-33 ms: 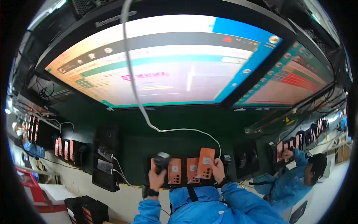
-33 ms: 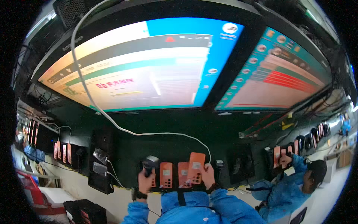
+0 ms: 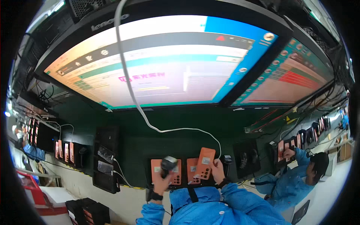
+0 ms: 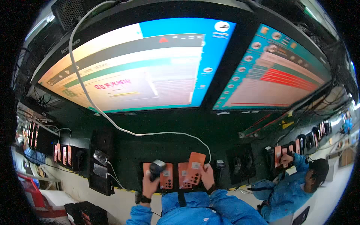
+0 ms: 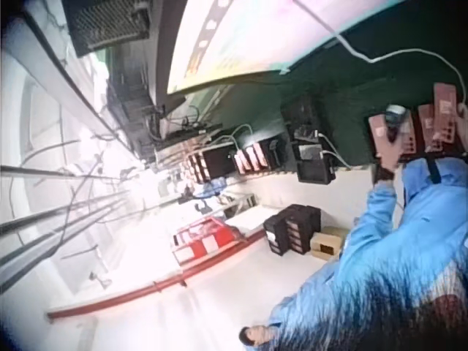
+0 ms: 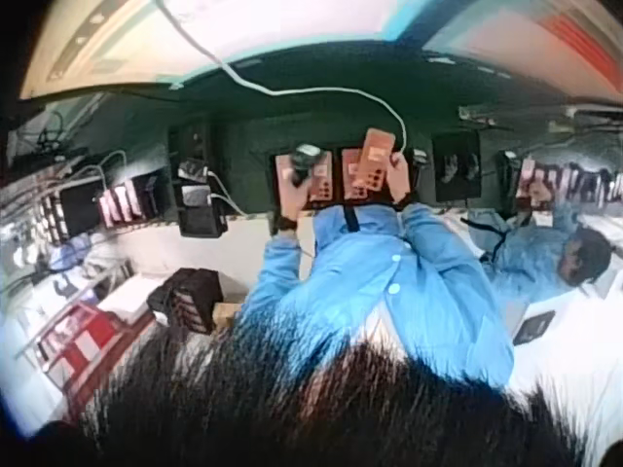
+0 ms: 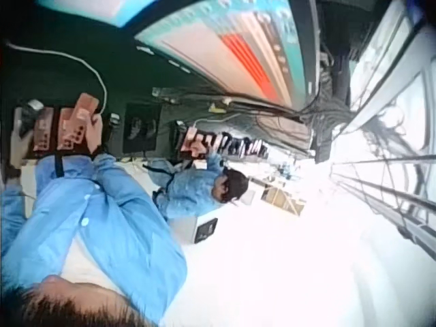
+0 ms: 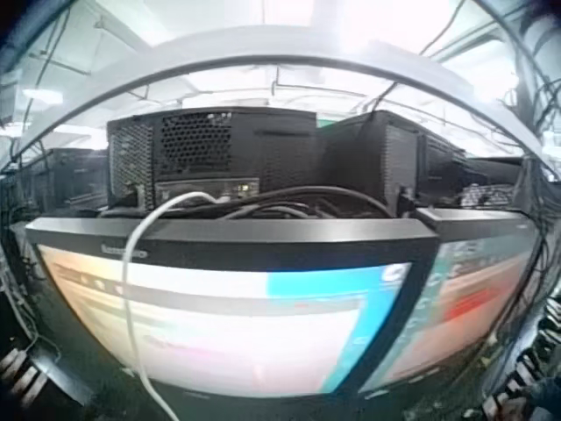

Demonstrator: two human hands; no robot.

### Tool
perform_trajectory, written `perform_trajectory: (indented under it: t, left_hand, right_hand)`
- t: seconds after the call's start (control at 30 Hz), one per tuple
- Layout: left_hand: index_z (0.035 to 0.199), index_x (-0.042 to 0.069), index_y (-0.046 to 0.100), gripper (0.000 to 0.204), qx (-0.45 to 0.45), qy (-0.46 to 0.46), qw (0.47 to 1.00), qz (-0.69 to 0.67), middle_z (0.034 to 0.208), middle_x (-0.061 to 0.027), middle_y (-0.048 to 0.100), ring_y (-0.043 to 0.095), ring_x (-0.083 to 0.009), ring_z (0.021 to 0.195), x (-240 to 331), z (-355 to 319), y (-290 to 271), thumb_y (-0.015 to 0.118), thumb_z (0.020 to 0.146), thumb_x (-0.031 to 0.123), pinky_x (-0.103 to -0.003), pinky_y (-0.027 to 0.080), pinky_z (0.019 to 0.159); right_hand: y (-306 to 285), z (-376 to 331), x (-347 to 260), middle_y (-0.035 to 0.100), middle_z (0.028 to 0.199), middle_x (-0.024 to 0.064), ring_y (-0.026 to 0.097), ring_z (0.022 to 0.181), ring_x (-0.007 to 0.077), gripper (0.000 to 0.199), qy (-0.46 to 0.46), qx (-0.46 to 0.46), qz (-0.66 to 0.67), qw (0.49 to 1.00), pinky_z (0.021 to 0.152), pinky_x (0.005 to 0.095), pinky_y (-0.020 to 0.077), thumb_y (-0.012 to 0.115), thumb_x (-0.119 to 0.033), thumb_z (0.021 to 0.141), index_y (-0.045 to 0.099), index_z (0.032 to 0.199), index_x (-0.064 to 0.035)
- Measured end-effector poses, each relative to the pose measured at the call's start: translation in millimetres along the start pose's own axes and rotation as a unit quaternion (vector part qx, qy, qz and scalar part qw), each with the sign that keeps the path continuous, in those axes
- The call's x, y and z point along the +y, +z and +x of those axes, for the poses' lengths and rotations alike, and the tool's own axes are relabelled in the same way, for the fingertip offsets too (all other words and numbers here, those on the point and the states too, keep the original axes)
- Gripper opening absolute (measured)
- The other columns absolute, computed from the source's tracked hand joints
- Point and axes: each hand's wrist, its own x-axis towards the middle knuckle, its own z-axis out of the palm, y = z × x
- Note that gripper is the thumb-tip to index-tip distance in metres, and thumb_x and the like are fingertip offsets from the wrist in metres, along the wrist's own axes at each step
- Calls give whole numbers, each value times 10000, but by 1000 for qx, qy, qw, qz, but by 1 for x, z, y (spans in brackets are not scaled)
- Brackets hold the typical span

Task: Scanning barcodes on a series of smartphones and interacting with a testing interface on dual monitors.

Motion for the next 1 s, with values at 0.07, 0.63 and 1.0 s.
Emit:
perform_trajectory:
  t: [0.07, 0.63, 1.0]
  left_hand:
    - [953, -12, 615, 299, -83, -23, 996, 1, 747, -106, 637, 612, -175, 694, -19, -26, 24, 704, 740, 178, -351, 481, 652]
    - [1011, 60, 620, 384, -99, 21, 993, 64, 801, -164, 653, 649, -347, 751, -11, -45, 47, 713, 716, 287, -420, 503, 653]
    - [1088, 26, 624, 382, -197, -72, 977, 31, 927, -132, 683, 641, -158, 885, -1, -25, 10, 705, 748, 179, -305, 495, 768]
  right_hand:
    - [23, -14, -43, 432, 734, -33, 506, 699, 67, 244, 123, -24, 158, 980, 573, 229, 439, 574, -83, 912, 364, 803, -146]
    - [58, -22, 5, 389, 755, -56, 397, 643, 54, 217, 57, -35, 138, 988, 529, 189, 375, 499, -37, 927, 382, 802, -170]
    - [75, -25, -20, 423, 705, -43, 413, 565, 42, 239, 108, -40, 184, 976, 479, 216, 368, 591, -118, 908, 379, 797, -122]
